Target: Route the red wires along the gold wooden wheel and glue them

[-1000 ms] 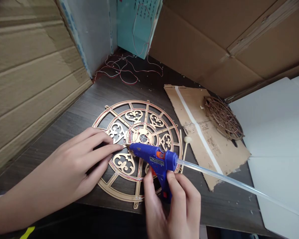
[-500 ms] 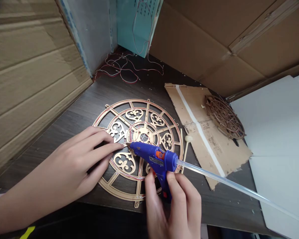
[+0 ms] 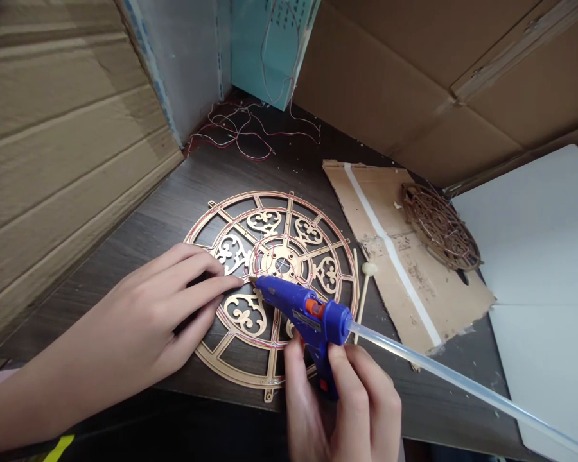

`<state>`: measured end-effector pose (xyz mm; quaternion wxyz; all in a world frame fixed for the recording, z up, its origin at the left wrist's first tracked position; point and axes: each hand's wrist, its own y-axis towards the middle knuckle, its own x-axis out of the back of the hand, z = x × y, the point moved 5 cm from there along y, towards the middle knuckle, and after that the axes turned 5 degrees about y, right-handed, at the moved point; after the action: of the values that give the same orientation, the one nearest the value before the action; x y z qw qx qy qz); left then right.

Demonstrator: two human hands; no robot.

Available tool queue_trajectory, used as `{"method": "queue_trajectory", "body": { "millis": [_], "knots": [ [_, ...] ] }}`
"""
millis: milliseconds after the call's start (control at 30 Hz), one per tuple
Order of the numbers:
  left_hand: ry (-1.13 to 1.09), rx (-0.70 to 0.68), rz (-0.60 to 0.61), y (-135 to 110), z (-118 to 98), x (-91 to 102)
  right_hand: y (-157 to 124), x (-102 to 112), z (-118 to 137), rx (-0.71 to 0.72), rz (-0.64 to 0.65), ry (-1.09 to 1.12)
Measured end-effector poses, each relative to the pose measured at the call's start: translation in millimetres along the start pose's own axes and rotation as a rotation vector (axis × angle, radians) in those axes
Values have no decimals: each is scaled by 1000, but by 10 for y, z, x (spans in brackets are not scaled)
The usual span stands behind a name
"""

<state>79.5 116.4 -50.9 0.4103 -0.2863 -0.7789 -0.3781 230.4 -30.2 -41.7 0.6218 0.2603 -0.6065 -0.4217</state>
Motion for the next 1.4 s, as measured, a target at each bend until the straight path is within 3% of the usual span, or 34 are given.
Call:
{"method": "queue_trajectory", "body": {
  "millis": [300,700,1400],
  "knots": [
    [3,3,6,-6,3,-14,51,2,52,32,42,-6],
    [-33,8,11,4,5,0,-13,33,-30,-24,-5,71],
    [-42,10,10,9,12,5,-13,85,16,-45,30,9]
  ]
}}
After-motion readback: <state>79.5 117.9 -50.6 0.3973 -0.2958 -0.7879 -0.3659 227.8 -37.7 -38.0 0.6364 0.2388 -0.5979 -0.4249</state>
